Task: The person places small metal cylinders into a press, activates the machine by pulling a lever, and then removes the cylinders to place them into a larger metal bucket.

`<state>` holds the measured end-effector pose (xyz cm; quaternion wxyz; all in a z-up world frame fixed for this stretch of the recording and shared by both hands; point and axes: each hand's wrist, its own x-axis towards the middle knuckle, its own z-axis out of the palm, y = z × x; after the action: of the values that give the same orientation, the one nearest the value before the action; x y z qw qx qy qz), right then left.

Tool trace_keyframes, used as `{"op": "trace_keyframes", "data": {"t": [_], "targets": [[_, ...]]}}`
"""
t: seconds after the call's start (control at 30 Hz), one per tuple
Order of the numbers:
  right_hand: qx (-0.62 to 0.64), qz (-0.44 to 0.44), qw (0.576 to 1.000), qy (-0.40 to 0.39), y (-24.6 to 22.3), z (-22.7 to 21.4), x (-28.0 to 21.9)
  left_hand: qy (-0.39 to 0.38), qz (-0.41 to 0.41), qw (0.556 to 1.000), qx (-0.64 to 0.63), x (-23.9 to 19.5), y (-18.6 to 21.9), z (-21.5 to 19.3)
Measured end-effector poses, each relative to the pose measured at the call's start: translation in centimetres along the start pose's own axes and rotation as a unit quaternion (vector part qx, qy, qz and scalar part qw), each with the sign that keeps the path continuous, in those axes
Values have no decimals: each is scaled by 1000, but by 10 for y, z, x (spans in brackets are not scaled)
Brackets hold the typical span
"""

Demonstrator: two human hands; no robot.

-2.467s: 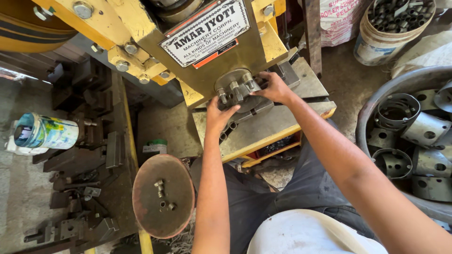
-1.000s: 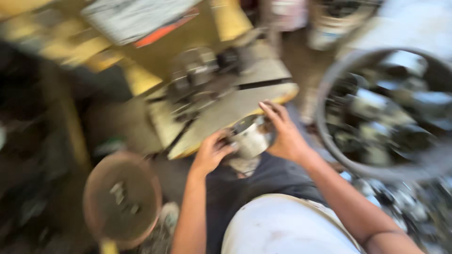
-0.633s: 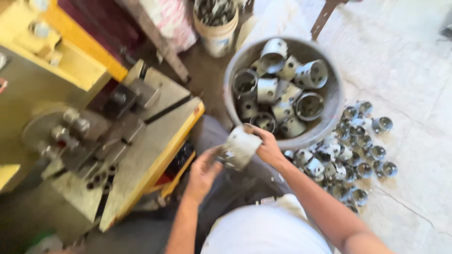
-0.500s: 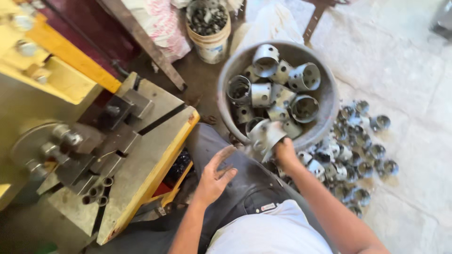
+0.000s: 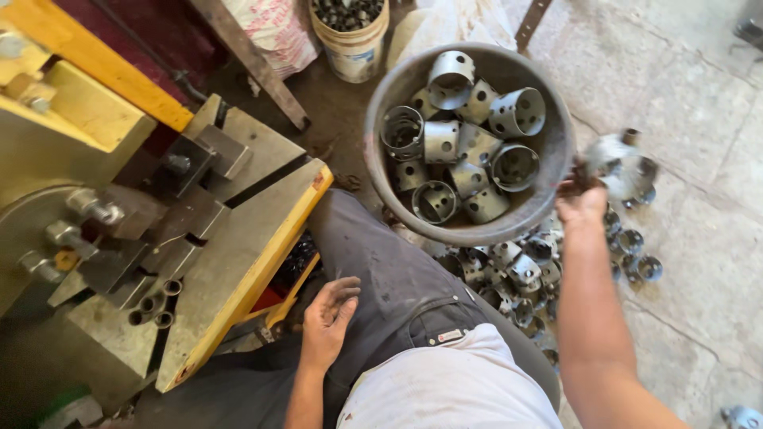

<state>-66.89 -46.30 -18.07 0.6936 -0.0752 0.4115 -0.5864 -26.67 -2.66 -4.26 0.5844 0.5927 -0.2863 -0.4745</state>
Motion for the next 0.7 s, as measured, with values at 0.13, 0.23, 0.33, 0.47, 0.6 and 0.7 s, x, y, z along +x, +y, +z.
{"op": "trace_keyframes", "data": {"t": [0.13, 0.23, 0.33, 0.47, 0.6, 0.7], "targets": [[26, -14, 996, 85, -14, 13, -3, 26, 8, 1000, 1, -6, -5, -1], [-116, -49, 992, 31, 0, 24, -4, 51, -14, 999, 0, -8, -5, -5], [-419, -134, 897, -48, 35, 45, 3, 76, -1, 997, 1, -9, -1, -12], [-697, -380, 584, -170, 84, 91, 2, 88, 33, 996, 8, -15, 12, -22], [-922, -183, 291, -178, 123, 148, -13, 150, 52, 986, 50, -34, 19, -39], [-891, -251, 272, -262, 183, 195, -56, 200, 79, 976, 46, -63, 18, -59]]}}
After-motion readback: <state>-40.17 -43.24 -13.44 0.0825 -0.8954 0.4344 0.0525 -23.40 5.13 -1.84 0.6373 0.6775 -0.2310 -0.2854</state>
